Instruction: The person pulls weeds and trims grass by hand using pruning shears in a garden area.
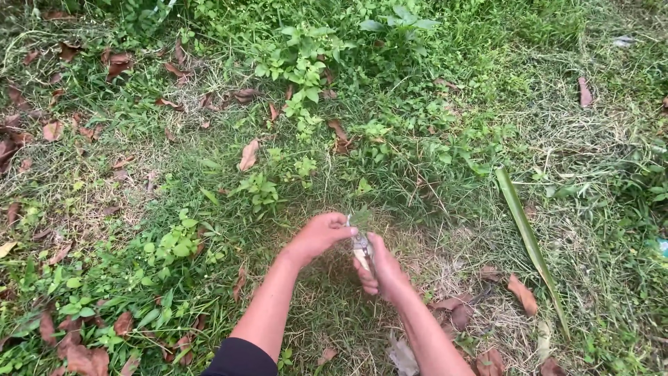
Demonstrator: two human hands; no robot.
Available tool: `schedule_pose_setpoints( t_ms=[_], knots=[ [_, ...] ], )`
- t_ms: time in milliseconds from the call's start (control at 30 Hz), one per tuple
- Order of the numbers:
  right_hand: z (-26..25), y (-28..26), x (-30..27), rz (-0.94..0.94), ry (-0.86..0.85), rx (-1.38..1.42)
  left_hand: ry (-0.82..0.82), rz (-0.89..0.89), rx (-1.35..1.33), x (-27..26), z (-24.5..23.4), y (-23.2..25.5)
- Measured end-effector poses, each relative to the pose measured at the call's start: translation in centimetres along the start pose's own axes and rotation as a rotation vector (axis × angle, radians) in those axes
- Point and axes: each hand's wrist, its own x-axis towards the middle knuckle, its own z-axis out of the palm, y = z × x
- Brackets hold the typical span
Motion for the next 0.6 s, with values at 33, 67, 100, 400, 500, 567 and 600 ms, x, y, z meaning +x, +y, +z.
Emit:
schedule_pose_setpoints(
  t_ms=[33, 67, 100, 400, 500, 567, 600],
  knots=[
    [0.2, -0.3, -0.1, -0.003, 0.002, 0.001, -0.002, 0.002, 0.002, -0.1, 0.0, 0.3],
    [0.5, -0.6, -0.3, -0.046, -0.004, -0.017, 0.002, -0.019, -0.002, -0.1, 0.0, 0.6],
    [0.7, -0.8, -0.5, -0.085, -0.012, -0.038, 0.009, -0.042, -0.010, -0.4, 0.1, 0.7],
    [2.8, -4.8, -3.1, 0.124, -0.078, -0.170, 0.127, -0.084, 0.199, 0.1, 0.1, -0.7],
    [2.4, -4.8, -2.5, 0.101, -0.096, -0.213, 0.228, -0.077, 0.256, 0.2, 0.8, -0.8],
    [2.3, -4.5, -2.2, 0.071, -0.006, -0.493, 0.213, -0.059, 0.092, 0.2, 0.9, -0.6],
    [2.2, -4.4, -2.0, 0.041, 0.085, -0.774, 0.199, -0.040, -0.072, 0.2, 1.0, -0.5]
  ],
)
